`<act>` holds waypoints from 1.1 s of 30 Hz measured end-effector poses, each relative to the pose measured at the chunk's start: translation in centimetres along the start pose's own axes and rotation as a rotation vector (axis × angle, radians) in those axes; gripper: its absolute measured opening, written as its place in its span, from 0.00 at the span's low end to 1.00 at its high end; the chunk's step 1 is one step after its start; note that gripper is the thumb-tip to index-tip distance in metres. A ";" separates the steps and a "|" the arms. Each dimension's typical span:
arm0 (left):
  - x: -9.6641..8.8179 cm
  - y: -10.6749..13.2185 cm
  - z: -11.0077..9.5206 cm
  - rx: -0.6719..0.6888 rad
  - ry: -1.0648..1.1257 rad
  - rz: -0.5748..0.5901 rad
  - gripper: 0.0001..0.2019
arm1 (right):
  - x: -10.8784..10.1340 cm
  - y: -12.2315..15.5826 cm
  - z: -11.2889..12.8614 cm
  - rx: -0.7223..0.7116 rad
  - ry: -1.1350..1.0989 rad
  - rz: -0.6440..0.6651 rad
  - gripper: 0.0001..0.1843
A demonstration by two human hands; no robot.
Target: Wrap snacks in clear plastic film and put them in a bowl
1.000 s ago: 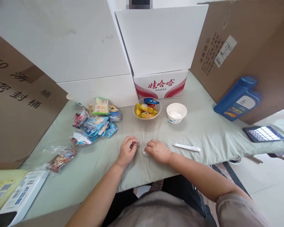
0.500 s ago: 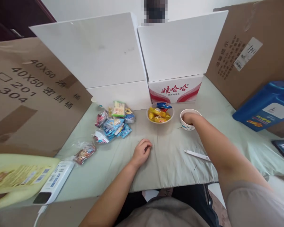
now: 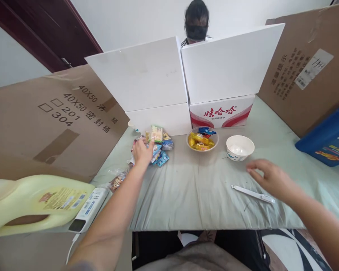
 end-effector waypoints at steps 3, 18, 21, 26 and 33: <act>1.1 -3.1 0.0 -0.054 -0.200 0.113 0.28 | 2.5 5.2 -0.7 -0.152 0.040 -0.122 0.19; 2.4 2.9 -1.4 0.394 0.062 -0.097 0.16 | 6.8 10.6 -0.2 -0.127 0.221 -0.197 0.18; 1.7 5.5 -0.8 0.484 0.154 -0.131 0.14 | 6.7 10.6 0.0 -0.122 0.221 -0.214 0.17; 0.0 12.8 -2.1 0.761 0.391 -0.048 0.11 | 6.9 10.4 0.0 -0.098 0.198 -0.235 0.13; -1.9 21.7 -4.3 0.990 0.628 0.341 0.04 | 6.7 7.7 5.2 -0.159 0.000 -0.282 0.11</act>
Point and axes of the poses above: each hand's wrist, its own y-axis away from the middle knuckle, its own x-axis out of the palm, z = x × y, the point moved 3 cm from there along -y, towards the middle knuckle, and after that the axes turned 9 degrees about -z, right-handed, at the moved point
